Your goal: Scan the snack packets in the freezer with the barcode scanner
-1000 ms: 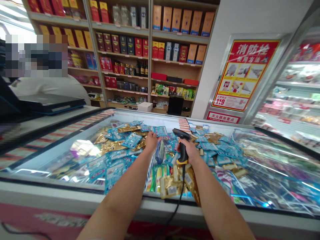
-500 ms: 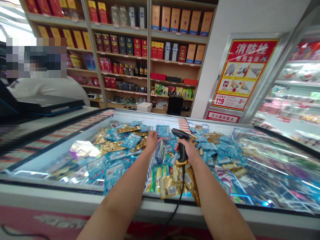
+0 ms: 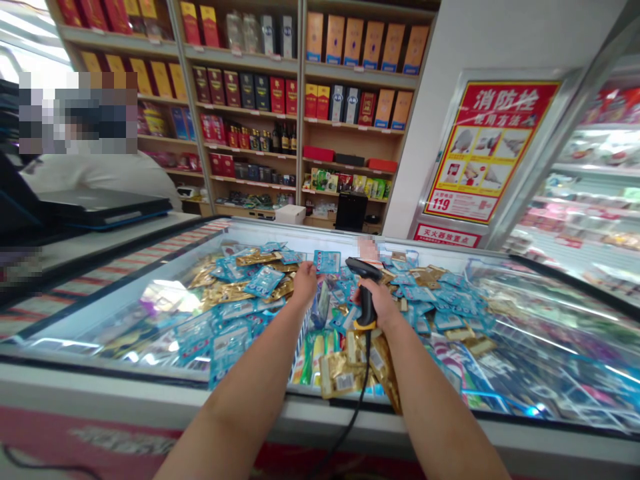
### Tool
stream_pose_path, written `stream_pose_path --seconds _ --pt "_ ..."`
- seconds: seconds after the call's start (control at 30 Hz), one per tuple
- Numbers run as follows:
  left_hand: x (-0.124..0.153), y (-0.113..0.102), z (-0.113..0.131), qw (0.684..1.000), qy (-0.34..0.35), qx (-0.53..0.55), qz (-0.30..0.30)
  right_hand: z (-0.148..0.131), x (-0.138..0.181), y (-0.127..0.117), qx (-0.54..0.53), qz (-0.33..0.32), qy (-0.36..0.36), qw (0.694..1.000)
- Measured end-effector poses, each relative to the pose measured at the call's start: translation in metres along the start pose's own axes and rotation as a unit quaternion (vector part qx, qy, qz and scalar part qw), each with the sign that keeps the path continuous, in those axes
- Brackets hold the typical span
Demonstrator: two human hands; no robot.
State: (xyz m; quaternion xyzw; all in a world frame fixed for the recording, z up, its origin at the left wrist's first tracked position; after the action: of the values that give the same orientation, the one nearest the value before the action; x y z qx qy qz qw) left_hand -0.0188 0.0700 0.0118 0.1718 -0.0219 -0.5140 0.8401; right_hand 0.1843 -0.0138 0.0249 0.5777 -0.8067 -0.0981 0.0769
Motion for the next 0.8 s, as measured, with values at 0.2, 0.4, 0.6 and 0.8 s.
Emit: stream_pose_path --seconds 0.2,0.4,0.6,0.8 --pt "0.001 -0.002 -0.001 1.000 0.002 0.002 0.004 0.002 -0.001 0.000 -0.004 0.001 0.012 1.000" --pt "0.001 -0.015 -0.001 0.984 -0.076 0.108 0.122 0.004 -0.003 0.000 -0.011 0.004 0.012 1.000" --pt "0.011 -0.026 0.014 0.921 -0.163 0.263 0.237 0.003 -0.002 0.000 -0.018 -0.005 0.007 1.000" --pt "0.013 -0.042 0.030 0.902 -0.163 0.270 0.296 0.002 0.000 -0.001 -0.012 -0.005 0.011 1.000"
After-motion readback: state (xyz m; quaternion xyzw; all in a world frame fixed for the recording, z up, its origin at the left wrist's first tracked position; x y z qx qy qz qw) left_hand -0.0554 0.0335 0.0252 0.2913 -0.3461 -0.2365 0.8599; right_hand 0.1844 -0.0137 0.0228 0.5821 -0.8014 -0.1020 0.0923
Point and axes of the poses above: each hand's wrist, its own x-axis away from the middle knuckle, its own y-axis out of the palm, z = x × y, the point moved 8 cm from there along -x, towards the middle knuckle, and after that the axes turned 12 degrees about z, right-handed, at the moved point
